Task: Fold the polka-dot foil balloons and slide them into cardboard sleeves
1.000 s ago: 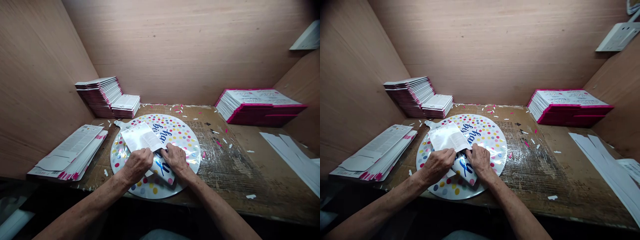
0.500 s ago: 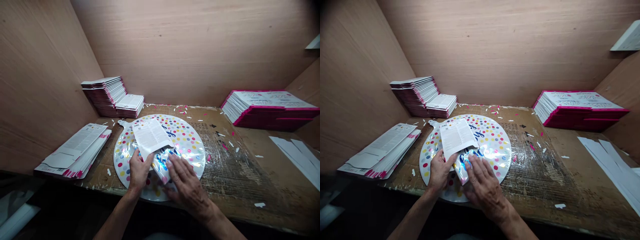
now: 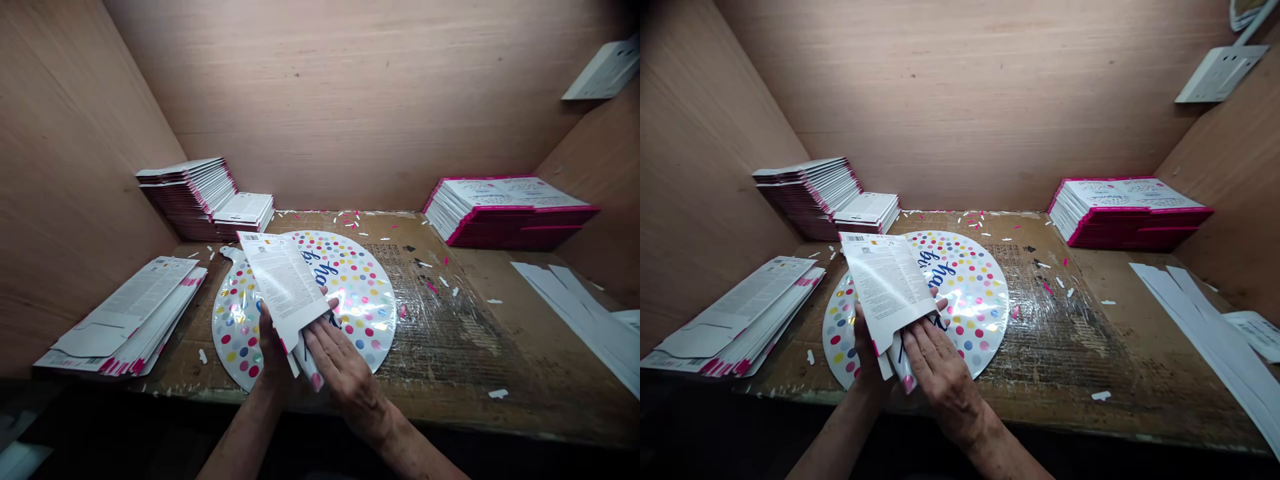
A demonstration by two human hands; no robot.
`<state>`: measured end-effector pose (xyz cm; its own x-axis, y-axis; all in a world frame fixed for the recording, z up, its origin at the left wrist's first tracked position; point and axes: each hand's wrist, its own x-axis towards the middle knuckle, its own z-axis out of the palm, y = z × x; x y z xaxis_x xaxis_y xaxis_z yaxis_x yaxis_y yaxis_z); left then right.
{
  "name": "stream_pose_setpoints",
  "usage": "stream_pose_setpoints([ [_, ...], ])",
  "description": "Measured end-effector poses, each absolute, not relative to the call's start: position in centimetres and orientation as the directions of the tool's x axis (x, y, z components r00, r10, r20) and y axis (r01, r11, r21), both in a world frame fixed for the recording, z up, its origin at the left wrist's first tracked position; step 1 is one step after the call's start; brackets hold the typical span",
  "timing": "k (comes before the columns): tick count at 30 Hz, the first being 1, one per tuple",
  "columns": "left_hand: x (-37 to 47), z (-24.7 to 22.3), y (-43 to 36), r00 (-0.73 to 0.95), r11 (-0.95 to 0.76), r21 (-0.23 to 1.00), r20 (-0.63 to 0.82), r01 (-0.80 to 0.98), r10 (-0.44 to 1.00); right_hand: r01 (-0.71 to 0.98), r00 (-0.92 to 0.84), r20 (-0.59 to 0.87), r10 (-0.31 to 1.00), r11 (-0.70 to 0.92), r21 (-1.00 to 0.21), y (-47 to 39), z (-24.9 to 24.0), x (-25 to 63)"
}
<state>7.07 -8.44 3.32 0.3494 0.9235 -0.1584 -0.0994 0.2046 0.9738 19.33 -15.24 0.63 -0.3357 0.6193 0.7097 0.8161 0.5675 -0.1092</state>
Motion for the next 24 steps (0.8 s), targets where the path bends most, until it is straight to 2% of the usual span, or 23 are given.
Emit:
stream_pose_setpoints([
  [1,7.4,3.1,-8.8,0.385,0.223,0.964,-0.153,-0.146,0.91,0.837,-0.293,0.685,0.667,0.525,-0.153,-14.9,0.3,18.7],
  [5,8.7,1.5,-10.3,0.484,0.264,0.953,-0.162,-0.149,0.86,0.894,-0.049,0.48,0.876,0.253,-0.371,-14.8,-0.6,17.0],
  [7,9.1,0.7,-10.6,0.548,0.273,0.954,-0.162,-0.127,0.821,0.91,0.044,0.416,0.908,0.135,-0.392,-15.3,-0.2,16.9],
  [9,8.8,0.2,-10.4,0.61,0.281,0.953,-0.158,-0.112,0.777,0.917,-0.012,0.405,0.914,0.171,-0.36,-15.9,0.6,17.2],
  [10,8.5,0.2,-10.2,0.626,0.285,0.953,-0.159,-0.105,0.764,0.91,-0.092,0.418,0.904,0.247,-0.333,-16.2,1.1,17.5],
  [13,6.7,0.7,-9.4,0.581,0.277,0.961,-0.225,-0.001,0.782,0.851,-0.317,0.567,0.76,0.492,-0.185,-17.8,1.5,18.7],
  [14,6.0,1.1,-9.3,0.522,0.251,0.964,-0.259,0.088,0.812,0.846,-0.339,0.616,0.711,0.517,-0.13,-18.4,1.2,19.1],
  [16,4.8,2.3,-9.0,0.388,0.148,0.915,-0.3,0.376,0.872,0.853,-0.37,0.665,0.649,0.52,-0.033,-19.7,0.0,20.0],
  [18,4.0,3.8,-8.8,0.278,0.044,0.762,-0.289,0.646,0.916,0.871,-0.387,0.636,0.667,0.491,0.014,-20.8,-1.4,20.7],
  [20,3.8,5.2,-8.5,0.17,-0.037,0.594,-0.17,0.804,0.971,0.892,-0.375,0.611,0.697,0.451,0.033,-21.4,-2.4,21.1],
  [22,4.1,5.9,-8.2,0.104,-0.153,0.515,0.124,0.844,0.987,0.916,-0.333,0.606,0.722,0.4,0.027,-21.6,-2.6,21.2],
  [24,5.0,5.5,-8.0,0.245,-0.408,0.444,0.38,0.798,0.892,0.909,-0.331,0.614,0.717,0.418,0.002,-21.9,-2.2,21.3],
])
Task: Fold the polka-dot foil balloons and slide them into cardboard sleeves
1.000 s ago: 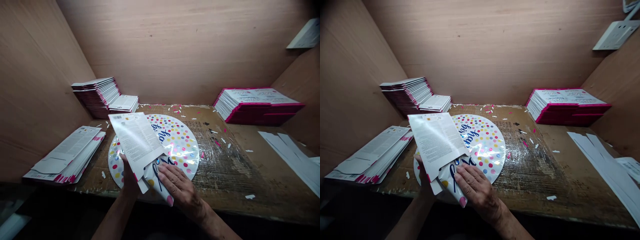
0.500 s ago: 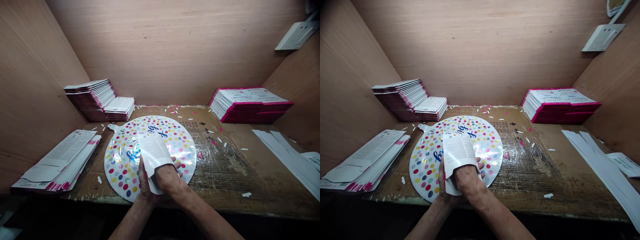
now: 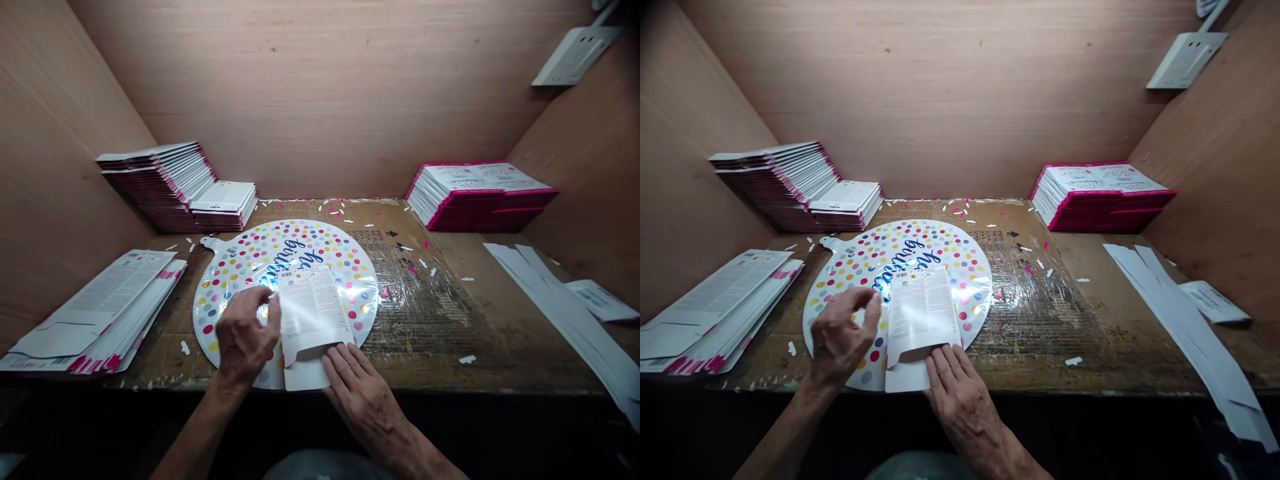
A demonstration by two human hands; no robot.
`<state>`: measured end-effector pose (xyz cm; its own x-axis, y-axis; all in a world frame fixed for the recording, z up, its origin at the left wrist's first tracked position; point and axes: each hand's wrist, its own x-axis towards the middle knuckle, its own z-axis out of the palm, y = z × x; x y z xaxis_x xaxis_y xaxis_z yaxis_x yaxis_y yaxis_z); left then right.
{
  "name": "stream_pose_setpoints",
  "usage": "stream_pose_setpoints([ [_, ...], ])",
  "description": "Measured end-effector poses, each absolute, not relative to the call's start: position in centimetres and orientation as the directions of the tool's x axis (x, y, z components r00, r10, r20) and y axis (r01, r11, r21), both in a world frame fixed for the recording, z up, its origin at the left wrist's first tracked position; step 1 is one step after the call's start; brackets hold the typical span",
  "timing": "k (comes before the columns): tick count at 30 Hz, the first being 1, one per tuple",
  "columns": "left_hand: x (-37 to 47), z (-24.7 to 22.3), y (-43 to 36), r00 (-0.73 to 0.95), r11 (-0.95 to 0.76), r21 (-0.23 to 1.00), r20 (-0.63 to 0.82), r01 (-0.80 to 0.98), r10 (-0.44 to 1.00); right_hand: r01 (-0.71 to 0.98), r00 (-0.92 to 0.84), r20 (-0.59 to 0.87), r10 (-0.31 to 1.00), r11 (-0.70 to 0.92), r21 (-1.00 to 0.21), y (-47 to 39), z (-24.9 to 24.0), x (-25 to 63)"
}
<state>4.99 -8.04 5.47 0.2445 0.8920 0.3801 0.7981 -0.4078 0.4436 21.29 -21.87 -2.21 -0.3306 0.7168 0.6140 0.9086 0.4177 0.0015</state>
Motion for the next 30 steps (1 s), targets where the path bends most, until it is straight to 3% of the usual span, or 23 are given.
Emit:
stream_pose_setpoints([
  [2,6.1,4.0,-7.9,0.528,-0.671,0.379,0.419,0.637,0.738,0.879,-0.32,0.636,0.702,0.47,-0.077,-22.2,-1.3,21.6],
  [5,7.4,1.0,-8.0,0.736,-0.796,0.347,0.318,0.497,0.598,0.875,-0.209,0.669,0.713,0.442,-0.197,-22.6,0.0,22.6],
  [9,8.1,-1.2,-9.0,0.737,-0.805,0.366,0.343,0.467,0.583,0.909,-0.177,0.631,0.755,0.371,-0.189,-22.1,0.1,23.8],
  [13,8.2,-1.5,-9.8,0.717,-0.794,0.415,0.367,0.444,0.593,0.894,-0.266,0.56,0.784,0.418,-0.161,-21.5,-0.7,23.9],
  [19,8.3,-1.6,-9.4,0.676,-0.743,0.509,0.36,0.435,0.643,0.899,-0.365,0.46,0.809,0.434,-0.05,-20.9,-0.8,23.4],
  [26,8.2,-1.5,-9.3,0.662,-0.746,0.519,0.388,0.418,0.641,0.914,-0.399,0.359,0.844,0.398,0.082,-19.2,-0.2,22.8],
  [28,8.3,-1.3,-9.2,0.676,-0.756,0.505,0.385,0.416,0.628,0.896,-0.435,0.293,0.851,0.443,0.043,-20.5,0.5,23.4],
  [30,8.7,-1.2,-9.0,0.698,-0.776,0.485,0.384,0.404,0.604,0.862,-0.472,0.248,0.846,0.502,-0.072,-22.6,1.2,24.5],
])
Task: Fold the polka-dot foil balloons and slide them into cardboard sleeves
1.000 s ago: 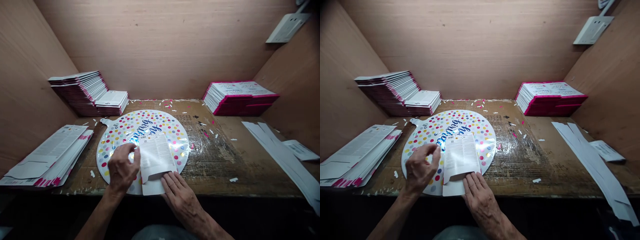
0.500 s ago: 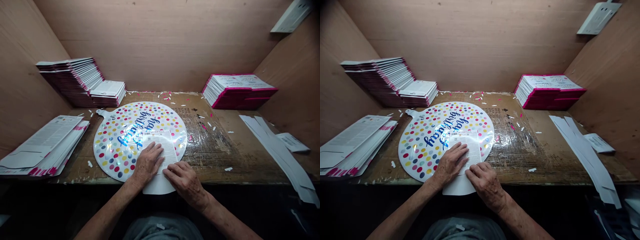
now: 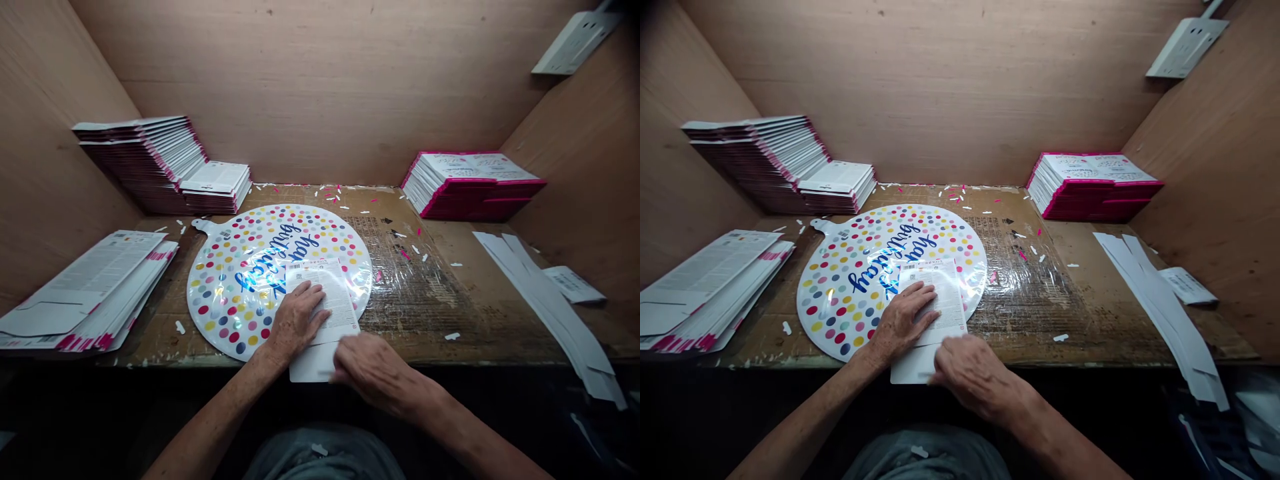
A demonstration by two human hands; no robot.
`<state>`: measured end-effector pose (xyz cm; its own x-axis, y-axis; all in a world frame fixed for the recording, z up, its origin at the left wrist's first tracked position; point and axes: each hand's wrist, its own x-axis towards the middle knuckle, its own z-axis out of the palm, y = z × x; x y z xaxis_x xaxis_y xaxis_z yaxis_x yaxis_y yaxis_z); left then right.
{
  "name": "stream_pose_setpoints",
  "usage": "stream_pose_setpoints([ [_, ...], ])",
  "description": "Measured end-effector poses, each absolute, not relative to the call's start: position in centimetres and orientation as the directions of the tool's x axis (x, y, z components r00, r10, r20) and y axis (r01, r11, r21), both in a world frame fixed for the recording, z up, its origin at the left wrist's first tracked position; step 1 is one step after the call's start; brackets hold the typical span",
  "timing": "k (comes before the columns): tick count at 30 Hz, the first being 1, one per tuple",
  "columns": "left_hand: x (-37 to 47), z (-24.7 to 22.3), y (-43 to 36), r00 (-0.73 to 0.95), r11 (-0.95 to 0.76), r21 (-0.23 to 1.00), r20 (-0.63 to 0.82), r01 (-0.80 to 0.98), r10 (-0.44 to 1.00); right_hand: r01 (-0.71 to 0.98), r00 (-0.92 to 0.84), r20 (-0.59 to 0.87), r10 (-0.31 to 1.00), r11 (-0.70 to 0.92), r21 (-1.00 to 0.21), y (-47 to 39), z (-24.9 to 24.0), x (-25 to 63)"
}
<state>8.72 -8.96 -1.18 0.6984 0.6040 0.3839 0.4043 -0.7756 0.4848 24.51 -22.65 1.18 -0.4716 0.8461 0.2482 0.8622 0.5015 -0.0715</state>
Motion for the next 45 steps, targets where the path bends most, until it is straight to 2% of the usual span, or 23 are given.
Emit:
stream_pose_setpoints([
  [3,9.5,-0.9,-8.5,0.729,-0.797,0.471,0.379,0.379,0.571,0.854,-0.394,0.371,0.841,0.485,-0.19,-25.6,1.5,25.9],
  [6,9.4,-0.5,-8.7,0.693,-0.777,0.516,0.41,0.36,0.593,0.889,-0.326,0.538,0.778,0.446,-0.106,-26.0,0.5,26.1],
  [9,7.5,0.1,-10.0,0.7,-0.797,0.527,0.448,0.296,0.556,0.881,-0.391,0.568,0.724,0.472,0.004,-24.8,-1.3,25.7],
  [12,4.5,0.5,-11.8,0.814,-0.843,0.483,0.376,0.236,0.443,0.869,-0.403,0.575,0.712,0.495,-0.003,-24.1,-2.3,25.6],
  [14,2.9,0.4,-12.7,0.85,-0.854,0.464,0.328,0.236,0.413,0.853,-0.386,0.581,0.716,0.517,-0.07,-23.9,-2.2,25.8],
  [16,2.3,0.0,-13.3,0.838,-0.849,0.462,0.331,0.257,0.434,0.839,-0.319,0.567,0.76,0.505,-0.205,-23.6,-1.7,25.8],
  [18,2.7,-0.6,-13.6,0.786,-0.815,0.488,0.351,0.311,0.51,0.831,-0.192,0.51,0.838,0.416,-0.369,-23.0,-1.2,25.5],
  [20,3.7,-1.2,-13.8,0.674,-0.731,0.545,0.359,0.41,0.645,0.825,-0.031,0.42,0.907,0.261,-0.502,-22.1,-1.0,25.0],
  [22,4.7,-1.8,-14.0,0.51,-0.601,0.606,0.343,0.522,0.789,0.82,0.107,0.367,0.924,0.127,-0.558,-21.3,-1.0,24.4],
  [24,5.3,-2.1,-14.0,0.374,-0.496,0.638,0.329,0.589,0.867,0.841,0.158,0.398,0.903,0.088,-0.534,-20.7,-1.3,24.1],
  [26,5.4,-2.2,-14.0,0.346,-0.482,0.638,0.336,0.6,0.876,0.867,0.123,0.465,0.877,0.133,-0.48,-20.6,-1.4,24.1],
  [30,4.7,-1.8,-13.9,0.465,-0.573,0.629,0.351,0.526,0.813,0.848,-0.031,0.473,0.881,0.274,-0.455,-20.9,-1.0,24.7],
  [35,4.2,-2.0,-14.5,0.631,-0.735,0.558,0.422,0.385,0.651,0.871,-0.248,0.548,0.799,0.432,-0.235,-21.6,-0.9,24.6],
  [37,4.2,-2.3,-14.8,0.635,-0.761,0.536,0.454,0.365,0.625,0.865,-0.273,0.575,0.771,0.458,-0.204,-21.9,-1.2,24.3],
  [40,4.4,-2.6,-15.1,0.606,-0.747,0.548,0.464,0.376,0.646,0.871,-0.231,0.55,0.803,0.423,-0.252,-22.1,-1.5,24.0],
  [45,5.5,-1.8,-15.2,0.499,-0.604,0.615,0.362,0.507,0.787,0.837,-0.084,0.286,0.954,0.223,-0.499,-21.2,-0.7,24.4],
])
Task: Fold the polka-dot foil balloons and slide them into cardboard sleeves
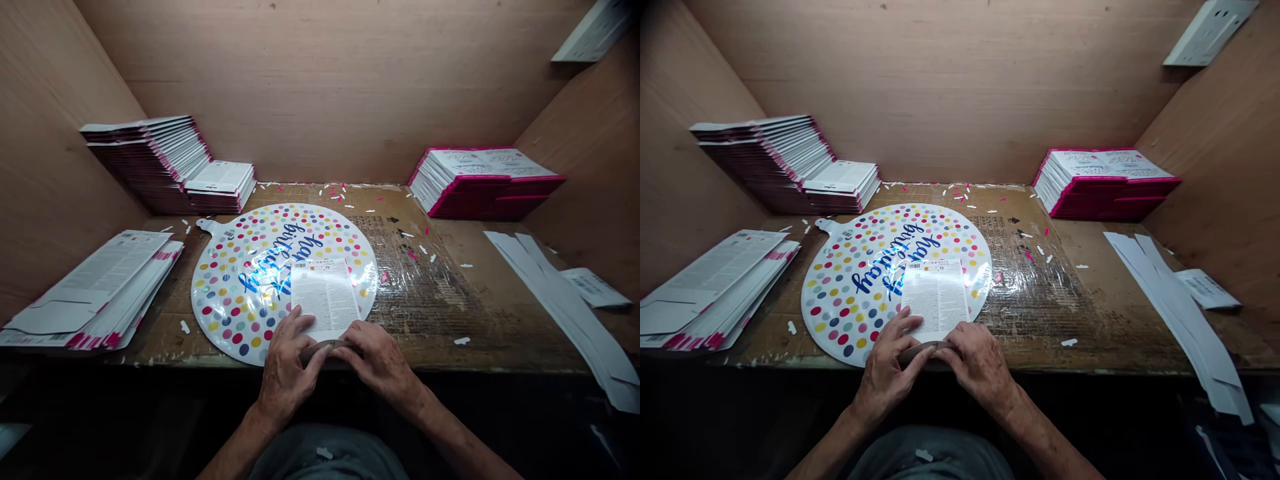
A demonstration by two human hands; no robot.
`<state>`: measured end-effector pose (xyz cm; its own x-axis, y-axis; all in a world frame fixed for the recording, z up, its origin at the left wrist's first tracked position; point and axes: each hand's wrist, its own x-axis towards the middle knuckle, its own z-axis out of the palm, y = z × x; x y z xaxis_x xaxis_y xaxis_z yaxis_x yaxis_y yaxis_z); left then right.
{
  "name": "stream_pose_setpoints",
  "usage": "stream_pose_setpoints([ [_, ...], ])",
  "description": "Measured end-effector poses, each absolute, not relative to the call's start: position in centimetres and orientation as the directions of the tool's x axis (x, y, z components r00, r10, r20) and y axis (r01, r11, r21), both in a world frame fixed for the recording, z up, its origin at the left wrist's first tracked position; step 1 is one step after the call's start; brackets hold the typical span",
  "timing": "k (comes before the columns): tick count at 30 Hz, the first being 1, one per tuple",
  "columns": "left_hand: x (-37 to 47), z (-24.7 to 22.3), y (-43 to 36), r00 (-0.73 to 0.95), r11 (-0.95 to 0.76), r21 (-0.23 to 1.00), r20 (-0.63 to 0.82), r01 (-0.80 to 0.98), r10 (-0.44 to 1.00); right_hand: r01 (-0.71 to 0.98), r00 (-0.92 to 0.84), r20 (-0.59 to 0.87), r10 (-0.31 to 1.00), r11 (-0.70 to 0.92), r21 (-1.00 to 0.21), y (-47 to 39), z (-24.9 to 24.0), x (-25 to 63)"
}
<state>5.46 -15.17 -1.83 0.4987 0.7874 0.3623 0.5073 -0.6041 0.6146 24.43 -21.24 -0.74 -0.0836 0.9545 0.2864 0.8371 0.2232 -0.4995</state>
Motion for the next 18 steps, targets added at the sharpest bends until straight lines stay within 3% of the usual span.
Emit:
stream_pose_setpoints([
  [2,5.8,-1.6,-15.2,0.464,-0.557,0.621,0.326,0.552,0.823,0.815,-0.046,0.227,0.973,0.168,-0.554,-21.0,-0.4,24.5],
  [4,6.0,-1.5,-15.2,0.457,-0.545,0.609,0.313,0.576,0.833,0.844,-0.021,0.26,0.965,0.156,-0.513,-21.2,-0.3,24.3],
  [9,6.3,-2.3,-15.3,0.494,-0.616,0.485,0.368,0.621,0.788,0.934,-0.262,0.456,0.851,0.342,-0.101,-22.8,-2.3,23.4],
  [13,6.3,-3.0,-15.3,0.618,-0.716,0.327,0.362,0.617,0.698,0.915,-0.364,0.505,0.783,0.4,0.04,-24.0,-4.1,24.3],
  [15,6.0,-3.0,-15.5,0.607,-0.72,0.345,0.387,0.602,0.694,0.903,-0.386,0.549,0.741,0.424,0.063,-24.5,-4.1,25.1],
  [18,5.3,-2.1,-16.4,0.421,-0.613,0.514,0.448,0.6,0.789,0.885,-0.405,0.602,0.689,0.462,0.067,-25.0,-3.6,25.8],
])
